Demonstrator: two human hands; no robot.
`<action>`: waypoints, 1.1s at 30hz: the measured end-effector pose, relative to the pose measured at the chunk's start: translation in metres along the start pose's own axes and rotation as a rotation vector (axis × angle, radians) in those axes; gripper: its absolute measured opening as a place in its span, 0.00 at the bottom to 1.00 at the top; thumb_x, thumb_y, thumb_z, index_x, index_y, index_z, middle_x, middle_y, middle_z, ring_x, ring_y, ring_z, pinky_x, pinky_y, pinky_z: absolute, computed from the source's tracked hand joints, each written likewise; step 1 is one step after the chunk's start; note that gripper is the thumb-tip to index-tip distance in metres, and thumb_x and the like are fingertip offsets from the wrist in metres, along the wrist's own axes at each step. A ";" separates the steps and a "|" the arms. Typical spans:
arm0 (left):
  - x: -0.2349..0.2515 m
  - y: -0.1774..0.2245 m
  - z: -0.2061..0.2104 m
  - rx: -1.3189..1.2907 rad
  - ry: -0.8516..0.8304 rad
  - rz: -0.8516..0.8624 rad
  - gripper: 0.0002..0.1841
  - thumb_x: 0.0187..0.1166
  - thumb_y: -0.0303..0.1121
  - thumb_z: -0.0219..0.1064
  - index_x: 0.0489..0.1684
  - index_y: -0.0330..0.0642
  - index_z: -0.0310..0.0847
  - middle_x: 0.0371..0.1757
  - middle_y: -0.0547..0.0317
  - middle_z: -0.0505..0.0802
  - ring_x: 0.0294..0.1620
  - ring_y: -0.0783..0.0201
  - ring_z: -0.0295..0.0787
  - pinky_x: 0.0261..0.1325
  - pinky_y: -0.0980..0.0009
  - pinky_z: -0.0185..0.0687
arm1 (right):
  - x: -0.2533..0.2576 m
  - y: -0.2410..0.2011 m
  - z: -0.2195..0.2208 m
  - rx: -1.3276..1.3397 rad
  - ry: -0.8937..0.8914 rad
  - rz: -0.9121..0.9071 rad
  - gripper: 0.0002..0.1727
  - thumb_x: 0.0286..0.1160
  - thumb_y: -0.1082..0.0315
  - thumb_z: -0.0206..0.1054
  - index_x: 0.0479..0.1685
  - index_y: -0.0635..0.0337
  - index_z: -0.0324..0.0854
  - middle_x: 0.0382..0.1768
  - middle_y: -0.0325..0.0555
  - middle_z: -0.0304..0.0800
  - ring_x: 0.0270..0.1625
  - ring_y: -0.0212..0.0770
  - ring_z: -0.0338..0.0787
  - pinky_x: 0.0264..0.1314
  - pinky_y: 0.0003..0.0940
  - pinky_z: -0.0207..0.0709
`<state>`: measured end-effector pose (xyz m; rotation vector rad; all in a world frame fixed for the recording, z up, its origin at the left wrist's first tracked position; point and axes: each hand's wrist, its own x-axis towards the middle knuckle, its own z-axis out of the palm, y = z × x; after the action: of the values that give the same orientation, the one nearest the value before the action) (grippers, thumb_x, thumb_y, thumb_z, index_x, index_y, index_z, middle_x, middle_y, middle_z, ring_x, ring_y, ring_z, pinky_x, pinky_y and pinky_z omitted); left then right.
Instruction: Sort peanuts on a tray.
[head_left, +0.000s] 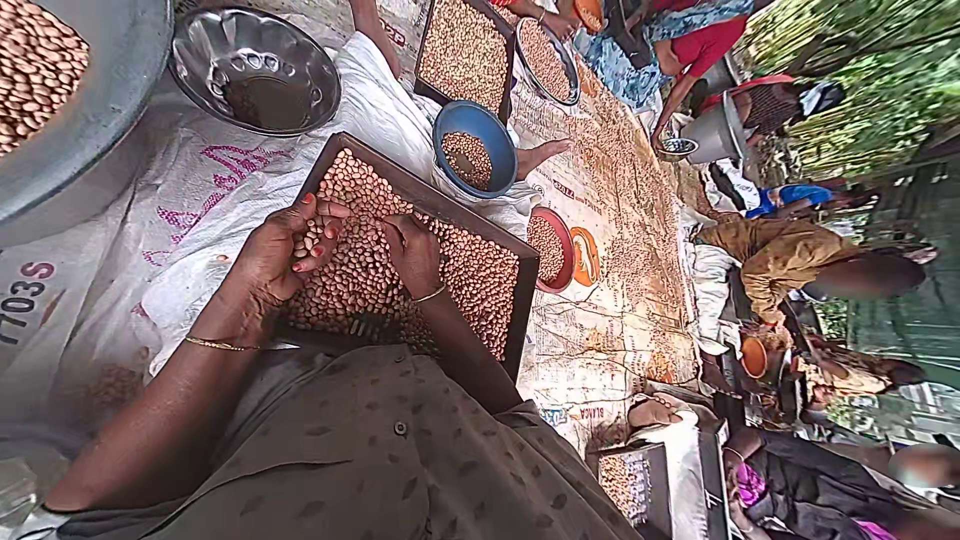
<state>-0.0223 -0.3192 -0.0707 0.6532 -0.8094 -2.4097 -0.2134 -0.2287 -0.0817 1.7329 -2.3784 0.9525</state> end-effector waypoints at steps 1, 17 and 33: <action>-0.002 -0.003 -0.002 0.044 0.020 -0.041 0.25 0.96 0.49 0.39 0.49 0.46 0.83 0.21 0.70 0.74 0.08 0.81 0.52 0.10 0.88 0.45 | 0.003 0.004 -0.009 0.052 0.050 0.044 0.10 0.80 0.71 0.66 0.49 0.65 0.92 0.44 0.55 0.96 0.42 0.47 0.95 0.45 0.43 0.89; 0.019 0.013 0.000 -0.301 -0.154 0.203 0.21 0.96 0.37 0.36 0.38 0.52 0.77 0.22 0.75 0.76 0.13 0.83 0.65 0.13 0.91 0.59 | -0.029 -0.033 0.006 0.108 -0.683 -0.484 0.16 0.60 0.71 0.78 0.49 0.47 0.96 0.68 0.46 0.88 0.84 0.58 0.70 0.86 0.73 0.50; 0.020 0.012 -0.001 -0.307 -0.176 0.214 0.20 0.96 0.36 0.35 0.45 0.52 0.77 0.24 0.74 0.78 0.13 0.84 0.66 0.13 0.91 0.61 | -0.021 0.005 -0.070 0.194 -0.524 -0.024 0.11 0.79 0.77 0.63 0.51 0.65 0.90 0.57 0.54 0.91 0.59 0.49 0.92 0.63 0.47 0.85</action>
<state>-0.0328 -0.3402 -0.0692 0.2263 -0.5283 -2.3466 -0.2312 -0.1750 -0.0351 2.3229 -2.6176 0.8286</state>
